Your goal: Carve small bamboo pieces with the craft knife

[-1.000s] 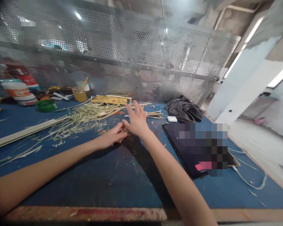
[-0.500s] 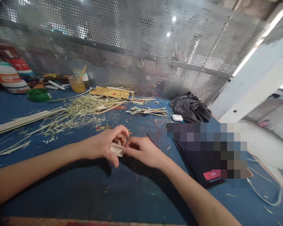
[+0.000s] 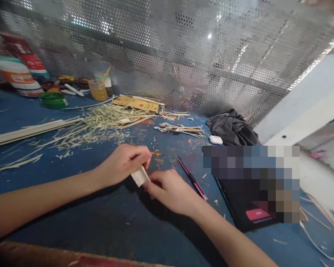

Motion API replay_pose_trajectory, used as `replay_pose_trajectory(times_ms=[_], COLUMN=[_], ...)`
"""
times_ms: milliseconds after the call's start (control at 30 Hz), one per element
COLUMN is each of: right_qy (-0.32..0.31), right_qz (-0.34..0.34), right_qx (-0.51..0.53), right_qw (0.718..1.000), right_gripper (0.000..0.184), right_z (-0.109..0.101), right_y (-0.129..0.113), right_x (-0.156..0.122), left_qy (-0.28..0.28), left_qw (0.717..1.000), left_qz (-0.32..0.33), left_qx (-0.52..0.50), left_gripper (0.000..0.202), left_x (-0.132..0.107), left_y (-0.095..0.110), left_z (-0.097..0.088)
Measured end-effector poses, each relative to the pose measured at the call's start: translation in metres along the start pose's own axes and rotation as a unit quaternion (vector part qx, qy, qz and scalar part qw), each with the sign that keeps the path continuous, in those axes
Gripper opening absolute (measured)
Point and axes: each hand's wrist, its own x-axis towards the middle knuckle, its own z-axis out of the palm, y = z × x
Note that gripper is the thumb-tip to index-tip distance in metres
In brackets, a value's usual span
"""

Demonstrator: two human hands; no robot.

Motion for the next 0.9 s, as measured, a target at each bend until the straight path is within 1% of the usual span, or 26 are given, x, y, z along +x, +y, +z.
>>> replay_pose_trajectory(times_ms=[67,100,133,200,267,300,433,600,733,833,900], right_qy=[0.061,0.075,0.075,0.045,0.01,0.003,0.006,0.039,0.062,0.07,0.065], right_qz=[0.006,0.01,0.01,0.004,-0.001,-0.003,-0.008,-0.046,-0.061,-0.054,-0.029], right_qx=[-0.007,0.0,0.013,0.056,0.109,0.134,0.21,0.213,0.209,0.204,0.19], right_qw=[0.998,0.997,0.997,0.997,0.994,0.991,0.978,0.975,0.974,0.975,0.979], right_gripper=[0.033,0.034,0.034,0.032,0.028,0.026,0.026,0.034,0.033,0.033,0.033], right_z=[0.006,0.009,0.012,0.016,0.019,0.02,0.024,0.033,0.04,0.04,0.038], right_y=[0.0,-0.001,-0.002,-0.004,-0.007,-0.008,-0.009,-0.005,-0.002,0.0,0.0], right_x=[0.0,0.0,-0.001,-0.004,-0.007,-0.008,-0.011,-0.015,-0.019,-0.017,-0.013], left_qy=[-0.008,-0.019,-0.033,-0.06,-0.077,-0.082,-0.082,-0.09,-0.101,-0.116,-0.108], left_qw=[0.999,0.998,0.997,0.996,0.996,0.996,0.994,0.991,0.988,0.987,0.99], left_qz=[0.006,0.002,-0.004,-0.026,-0.038,-0.038,-0.037,-0.046,-0.056,-0.052,-0.048], left_qx=[0.034,0.052,0.063,0.063,0.03,0.009,-0.055,-0.086,-0.101,-0.102,-0.077], left_gripper=[0.041,0.041,0.042,0.046,0.051,0.051,0.048,0.048,0.049,0.05,0.049], left_x=[-0.001,-0.002,-0.002,-0.003,-0.002,-0.002,-0.001,-0.001,0.0,0.001,0.003], left_y=[0.001,0.002,0.003,0.004,0.005,0.007,0.011,0.013,0.012,0.008,0.004], left_z=[0.001,0.002,0.002,0.003,0.003,0.002,-0.002,-0.003,-0.003,-0.001,0.001])
